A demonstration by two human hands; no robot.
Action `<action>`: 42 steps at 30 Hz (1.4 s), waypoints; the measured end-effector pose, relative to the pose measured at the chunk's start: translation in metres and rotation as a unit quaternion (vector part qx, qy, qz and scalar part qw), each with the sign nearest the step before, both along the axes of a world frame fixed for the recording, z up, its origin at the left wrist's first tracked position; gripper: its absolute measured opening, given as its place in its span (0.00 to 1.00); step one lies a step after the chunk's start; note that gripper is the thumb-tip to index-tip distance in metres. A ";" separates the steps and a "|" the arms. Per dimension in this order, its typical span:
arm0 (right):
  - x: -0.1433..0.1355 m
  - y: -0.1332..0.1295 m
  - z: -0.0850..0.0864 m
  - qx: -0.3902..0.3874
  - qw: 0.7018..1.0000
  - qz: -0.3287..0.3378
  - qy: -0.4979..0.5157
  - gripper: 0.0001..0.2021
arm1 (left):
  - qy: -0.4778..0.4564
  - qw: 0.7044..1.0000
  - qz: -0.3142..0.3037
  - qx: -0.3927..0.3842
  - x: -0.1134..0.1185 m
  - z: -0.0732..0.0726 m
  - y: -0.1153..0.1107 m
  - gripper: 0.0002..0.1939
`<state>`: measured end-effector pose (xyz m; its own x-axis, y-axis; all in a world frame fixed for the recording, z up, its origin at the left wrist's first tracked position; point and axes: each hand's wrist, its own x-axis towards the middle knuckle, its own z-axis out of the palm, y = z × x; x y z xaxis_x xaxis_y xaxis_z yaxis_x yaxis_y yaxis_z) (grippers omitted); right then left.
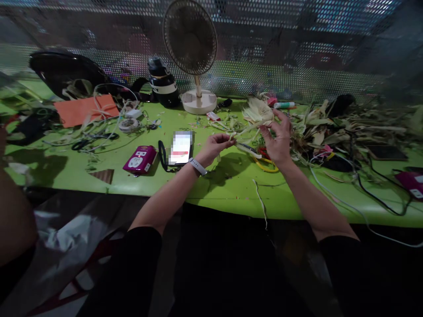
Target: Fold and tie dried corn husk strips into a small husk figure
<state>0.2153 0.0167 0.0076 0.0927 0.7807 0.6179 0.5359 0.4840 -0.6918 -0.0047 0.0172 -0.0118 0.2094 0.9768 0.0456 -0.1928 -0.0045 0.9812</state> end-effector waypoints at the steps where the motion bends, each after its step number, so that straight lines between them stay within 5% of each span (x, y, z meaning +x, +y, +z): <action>1: -0.004 -0.006 0.004 -0.004 1.000 0.017 -0.012 0.23 | 0.004 1.000 -0.001 0.000 0.000 0.000 0.000 0.10; 6: -0.023 -0.025 0.011 -0.144 0.960 0.235 0.051 0.25 | 0.020 0.999 -0.029 0.022 0.003 0.001 -0.004 0.10; 9: -0.026 -0.026 0.007 -0.174 0.949 0.262 0.021 0.25 | 0.012 0.999 -0.034 0.033 0.005 0.001 -0.006 0.11; 28: -0.029 -0.021 -0.011 -0.169 0.973 0.159 -0.005 0.22 | 0.065 0.986 0.003 0.152 0.008 -0.004 -0.006 0.17; 37: -0.027 -0.020 -0.012 -0.033 0.987 0.102 -0.116 0.22 | 0.040 0.982 -0.074 0.169 0.007 -0.006 -0.007 0.13; 42: -0.025 -0.018 -0.017 0.030 0.982 0.064 -0.176 0.19 | 0.015 0.990 -0.065 0.124 0.004 0.000 -0.012 0.10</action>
